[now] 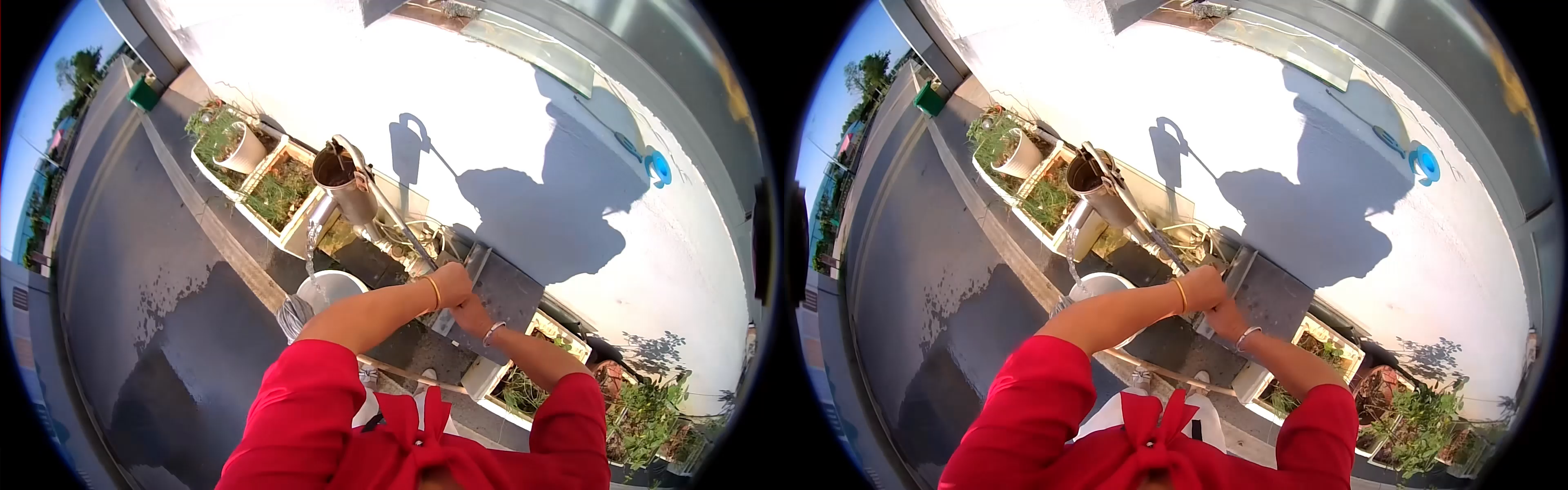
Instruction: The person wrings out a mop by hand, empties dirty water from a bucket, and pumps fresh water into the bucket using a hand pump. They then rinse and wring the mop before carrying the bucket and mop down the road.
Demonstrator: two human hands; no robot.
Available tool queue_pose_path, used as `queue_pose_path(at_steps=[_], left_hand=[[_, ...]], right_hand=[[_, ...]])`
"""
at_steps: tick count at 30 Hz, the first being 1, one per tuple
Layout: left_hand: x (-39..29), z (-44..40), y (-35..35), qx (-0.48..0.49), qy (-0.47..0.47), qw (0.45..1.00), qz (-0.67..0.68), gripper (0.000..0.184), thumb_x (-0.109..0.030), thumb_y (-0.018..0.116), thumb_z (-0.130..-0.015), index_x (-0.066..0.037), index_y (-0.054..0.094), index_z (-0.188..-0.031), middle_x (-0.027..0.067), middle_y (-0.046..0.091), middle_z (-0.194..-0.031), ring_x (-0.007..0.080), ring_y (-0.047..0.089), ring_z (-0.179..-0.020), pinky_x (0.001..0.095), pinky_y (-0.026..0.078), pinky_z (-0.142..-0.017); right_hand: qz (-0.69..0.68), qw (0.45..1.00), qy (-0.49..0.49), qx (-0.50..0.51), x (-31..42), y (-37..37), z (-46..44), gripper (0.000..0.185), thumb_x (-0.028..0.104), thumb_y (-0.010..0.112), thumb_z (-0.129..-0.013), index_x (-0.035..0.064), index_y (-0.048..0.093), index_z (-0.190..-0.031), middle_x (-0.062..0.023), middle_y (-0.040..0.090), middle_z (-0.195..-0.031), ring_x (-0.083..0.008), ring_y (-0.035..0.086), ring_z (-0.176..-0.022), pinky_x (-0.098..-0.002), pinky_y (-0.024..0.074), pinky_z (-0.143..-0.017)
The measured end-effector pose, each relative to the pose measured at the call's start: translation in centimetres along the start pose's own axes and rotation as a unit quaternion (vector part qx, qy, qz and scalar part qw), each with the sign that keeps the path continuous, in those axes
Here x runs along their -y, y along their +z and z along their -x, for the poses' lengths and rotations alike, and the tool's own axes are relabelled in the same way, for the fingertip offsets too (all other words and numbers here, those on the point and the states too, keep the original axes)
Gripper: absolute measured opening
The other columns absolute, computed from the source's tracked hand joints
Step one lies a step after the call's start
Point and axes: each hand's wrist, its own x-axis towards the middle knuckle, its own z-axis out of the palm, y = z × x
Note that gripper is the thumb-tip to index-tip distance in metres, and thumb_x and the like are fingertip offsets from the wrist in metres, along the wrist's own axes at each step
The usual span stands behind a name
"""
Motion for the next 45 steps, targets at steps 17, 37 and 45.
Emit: queue_pose_path(at_steps=[17,37,45], left_hand=[[-0.7,-0.7,-13.5,-0.150,0.055,0.976,0.149,0.016,-0.018,0.058,-0.062,-0.004,0.060,-0.056,0.0134,0.059,-0.060,0.0294,0.059,-0.057,0.0371,0.047,-0.055],[1.4,-2.6,0.3,0.042,-0.066,0.995,0.055,0.011,-0.019,0.059,-0.069,-0.011,0.066,-0.067,0.0057,0.063,-0.069,0.0209,0.062,-0.066,0.0318,0.047,-0.054],[-2.3,2.4,-9.5,-0.066,0.072,0.993,0.066,0.013,-0.019,0.062,-0.066,-0.006,0.064,-0.065,0.0107,0.062,-0.065,0.0261,0.061,-0.062,0.0354,0.048,-0.055]], right_hand=[[0.171,0.973,0.118,0.104,13.9,-14.5,3.7,0.028,0.021,0.055,-0.071,-0.0065,0.059,-0.076,-0.0247,0.059,-0.072,-0.0369,0.059,-0.068,-0.0391,0.0463,-0.063],[-0.041,0.994,-0.091,0.037,-4.3,-1.5,-3.3,0.016,0.012,0.055,-0.073,-0.0001,0.057,-0.083,-0.0206,0.058,-0.077,-0.0394,0.053,-0.075,-0.0366,0.0445,-0.059],[0.047,0.995,0.048,0.078,8.8,-7.5,5.0,0.028,0.025,0.053,-0.081,0.0001,0.056,-0.094,-0.0153,0.060,-0.073,-0.0230,0.057,-0.067,-0.0334,0.0443,-0.063]])
